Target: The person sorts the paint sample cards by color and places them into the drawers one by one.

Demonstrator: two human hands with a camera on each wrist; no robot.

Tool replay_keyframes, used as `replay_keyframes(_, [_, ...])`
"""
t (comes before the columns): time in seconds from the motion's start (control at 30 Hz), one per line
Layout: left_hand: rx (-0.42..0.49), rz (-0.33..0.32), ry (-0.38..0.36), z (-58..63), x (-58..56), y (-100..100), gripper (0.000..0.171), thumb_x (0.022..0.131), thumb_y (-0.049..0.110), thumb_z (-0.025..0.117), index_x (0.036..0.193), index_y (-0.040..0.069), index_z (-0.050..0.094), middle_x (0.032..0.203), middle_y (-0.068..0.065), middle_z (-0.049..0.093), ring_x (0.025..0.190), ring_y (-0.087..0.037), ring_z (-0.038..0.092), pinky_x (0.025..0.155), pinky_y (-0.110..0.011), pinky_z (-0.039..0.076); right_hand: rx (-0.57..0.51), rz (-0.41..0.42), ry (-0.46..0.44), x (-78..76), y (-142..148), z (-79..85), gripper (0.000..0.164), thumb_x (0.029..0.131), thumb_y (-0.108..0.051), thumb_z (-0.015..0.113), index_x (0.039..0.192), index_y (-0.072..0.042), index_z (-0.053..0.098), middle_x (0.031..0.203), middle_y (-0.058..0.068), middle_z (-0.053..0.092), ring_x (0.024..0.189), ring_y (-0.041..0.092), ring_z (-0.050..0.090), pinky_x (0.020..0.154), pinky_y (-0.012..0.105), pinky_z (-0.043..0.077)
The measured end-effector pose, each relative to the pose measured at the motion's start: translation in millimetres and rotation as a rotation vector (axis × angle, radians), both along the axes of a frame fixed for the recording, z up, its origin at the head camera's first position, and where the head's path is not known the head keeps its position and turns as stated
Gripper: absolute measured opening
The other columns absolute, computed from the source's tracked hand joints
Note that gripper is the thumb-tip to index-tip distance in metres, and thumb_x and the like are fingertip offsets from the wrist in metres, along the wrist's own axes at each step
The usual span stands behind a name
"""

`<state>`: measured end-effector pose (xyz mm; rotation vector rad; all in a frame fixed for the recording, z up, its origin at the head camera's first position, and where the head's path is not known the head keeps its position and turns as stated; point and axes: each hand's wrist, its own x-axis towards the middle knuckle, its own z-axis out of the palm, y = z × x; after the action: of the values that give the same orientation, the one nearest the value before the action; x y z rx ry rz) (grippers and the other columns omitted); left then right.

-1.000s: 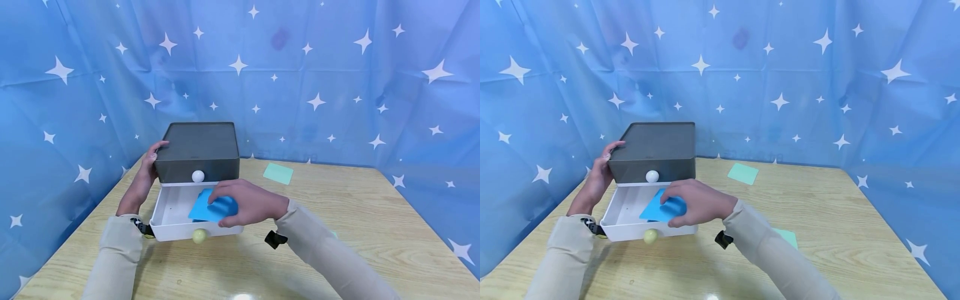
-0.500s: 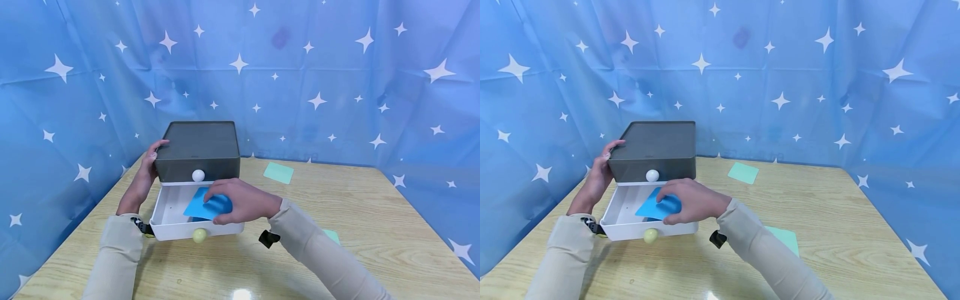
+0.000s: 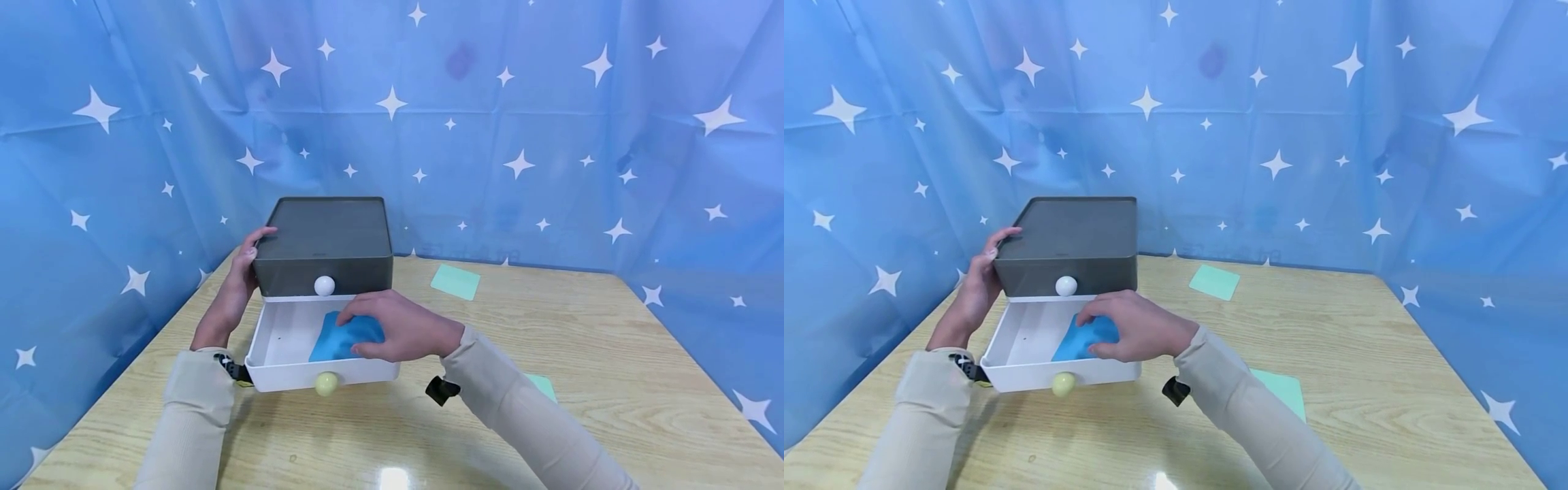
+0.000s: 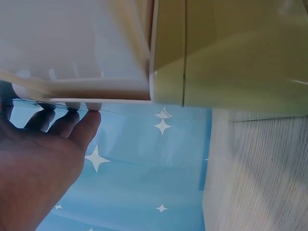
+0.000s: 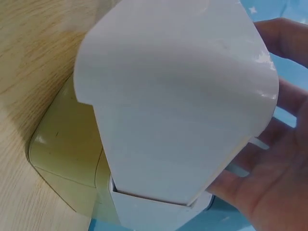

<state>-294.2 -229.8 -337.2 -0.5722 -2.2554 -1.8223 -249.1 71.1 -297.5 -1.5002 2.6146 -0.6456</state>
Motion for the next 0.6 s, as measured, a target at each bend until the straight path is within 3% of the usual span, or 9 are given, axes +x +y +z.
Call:
replay_keyframes(0.33, [-0.024,0.011,-0.006,0.9,1.0,-0.7,0.056,0.104,0.050,0.014,0.157,0.032,0.025,0.167,-0.005,0.006,0.146,-0.037,0.018,0.112,-0.067,0.016,-0.022,0.005,0.046,9.0,0.5,3.9,0.036,0.092,-0.029,0.070,0.124,-0.013,0.067,0.130,0.000,0.065,0.117,0.020,0.062,0.098,0.036,0.051])
replay_keyframes(0.6, [-0.009,0.007,-0.014,2.5,0.4,0.2,0.057,0.104,0.050,0.015,0.157,0.031,0.025,0.167,-0.005,0.008,0.144,-0.036,0.021,0.110,-0.063,0.019,-0.071,0.062,0.166,43.9,-4.2,23.5,0.025,0.095,-0.027,0.068,0.116,-0.014,0.069,0.113,-0.002,0.070,0.099,0.009,0.064,0.088,0.024,0.052])
